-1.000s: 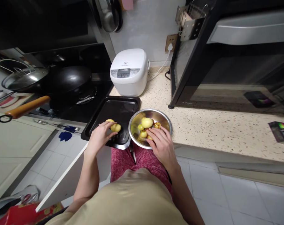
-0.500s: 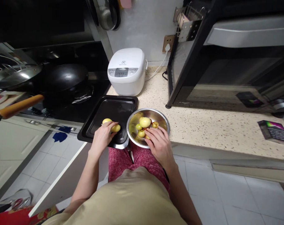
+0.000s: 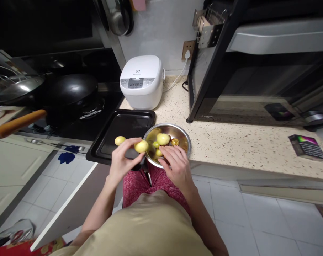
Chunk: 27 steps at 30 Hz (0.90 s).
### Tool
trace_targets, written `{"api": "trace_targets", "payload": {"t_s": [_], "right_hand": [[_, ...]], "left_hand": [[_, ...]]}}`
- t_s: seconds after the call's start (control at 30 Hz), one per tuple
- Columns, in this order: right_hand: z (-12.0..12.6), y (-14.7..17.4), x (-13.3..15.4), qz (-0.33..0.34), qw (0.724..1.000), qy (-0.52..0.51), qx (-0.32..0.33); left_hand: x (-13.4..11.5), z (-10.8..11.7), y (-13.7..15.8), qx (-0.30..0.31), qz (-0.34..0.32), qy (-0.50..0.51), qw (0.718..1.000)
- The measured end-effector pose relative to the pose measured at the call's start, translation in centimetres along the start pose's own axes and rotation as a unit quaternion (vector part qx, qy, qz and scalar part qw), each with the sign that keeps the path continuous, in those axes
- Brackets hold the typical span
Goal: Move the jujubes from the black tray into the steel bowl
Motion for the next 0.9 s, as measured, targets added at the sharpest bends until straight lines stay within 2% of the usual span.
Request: {"api": "trace_targets", "payload": {"t_s": [0.17, 0.33, 0.43, 0.57, 0.9], "right_hand": [[-0.1, 0.0, 0.8, -0.046, 0.998, -0.022, -0.034], [0.5, 0.4, 0.4, -0.126, 0.989, -0.048, -0.066], [1.1, 0.7, -0.6, -0.165, 0.982, -0.027, -0.09], [1.8, 0.8, -2.4, -0.19, 0.975, 0.023, -0.112], [0.5, 0.3, -4.7, -0.234, 0.97, 0.046, -0.042]], "left_hand": [[-2.3, -3.8, 1.7, 0.024, -0.024, 0.063, 0.997], [-2.7, -5.6, 2.6, 0.043, -0.053, 0.063, 0.996], [-2.7, -5.4, 2.3, 0.051, -0.06, 0.063, 0.995], [-2.3, -4.3, 1.6, 0.027, -0.057, 0.041, 0.997], [-2.0, -3.9, 1.3, 0.044, -0.079, 0.013, 0.996]]}}
Point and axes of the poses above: each hand's wrist, its own y-axis away from the middle knuckle, its own z-axis out of the back of the hand, x = y × z, the point moved 6 cm from there along -y, towards the middle knuckle, and after that the axes turned 9 degrees about z, right-handed, at the moved point
